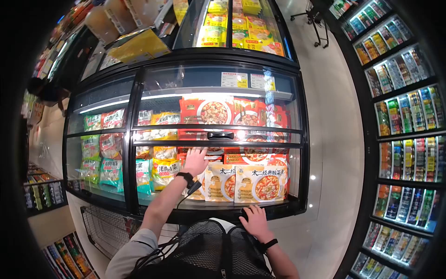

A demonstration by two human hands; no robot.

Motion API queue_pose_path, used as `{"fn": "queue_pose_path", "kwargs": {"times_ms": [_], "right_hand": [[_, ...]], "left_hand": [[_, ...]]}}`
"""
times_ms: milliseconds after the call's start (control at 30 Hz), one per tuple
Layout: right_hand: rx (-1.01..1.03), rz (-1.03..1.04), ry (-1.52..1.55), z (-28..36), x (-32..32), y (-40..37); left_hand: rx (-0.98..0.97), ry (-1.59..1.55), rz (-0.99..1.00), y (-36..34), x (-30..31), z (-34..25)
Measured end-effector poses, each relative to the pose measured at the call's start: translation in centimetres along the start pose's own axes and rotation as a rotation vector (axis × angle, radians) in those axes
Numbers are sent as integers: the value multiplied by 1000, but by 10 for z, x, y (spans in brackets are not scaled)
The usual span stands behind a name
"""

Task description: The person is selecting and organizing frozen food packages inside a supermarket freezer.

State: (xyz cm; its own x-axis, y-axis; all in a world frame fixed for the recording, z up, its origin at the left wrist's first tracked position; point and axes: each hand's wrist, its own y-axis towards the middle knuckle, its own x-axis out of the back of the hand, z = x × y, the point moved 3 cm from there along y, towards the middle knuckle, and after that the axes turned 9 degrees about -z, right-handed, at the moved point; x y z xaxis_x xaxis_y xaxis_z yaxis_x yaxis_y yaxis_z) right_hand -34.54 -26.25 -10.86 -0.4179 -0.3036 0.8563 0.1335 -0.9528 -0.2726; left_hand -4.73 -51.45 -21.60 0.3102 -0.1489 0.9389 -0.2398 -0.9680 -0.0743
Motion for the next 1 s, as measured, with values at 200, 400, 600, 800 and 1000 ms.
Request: {"fn": "queue_pose_path", "kwargs": {"times_ms": [200,400,600,800,1000], "right_hand": [[215,224,32,-25,37,30],[265,325,-102,-52,53,66],[423,341,-148,-33,40,87],[455,373,-177,42,33,74],[480,448,-158,134,-14,36]], "left_hand": [[281,-440,42,-147,120,-28],[523,-226,-435,-297,199,-70],[741,107,-561,-430,208,-65],[863,-124,-754,-490,227,-11],[1170,-48,-729,-620,249,156]]}}
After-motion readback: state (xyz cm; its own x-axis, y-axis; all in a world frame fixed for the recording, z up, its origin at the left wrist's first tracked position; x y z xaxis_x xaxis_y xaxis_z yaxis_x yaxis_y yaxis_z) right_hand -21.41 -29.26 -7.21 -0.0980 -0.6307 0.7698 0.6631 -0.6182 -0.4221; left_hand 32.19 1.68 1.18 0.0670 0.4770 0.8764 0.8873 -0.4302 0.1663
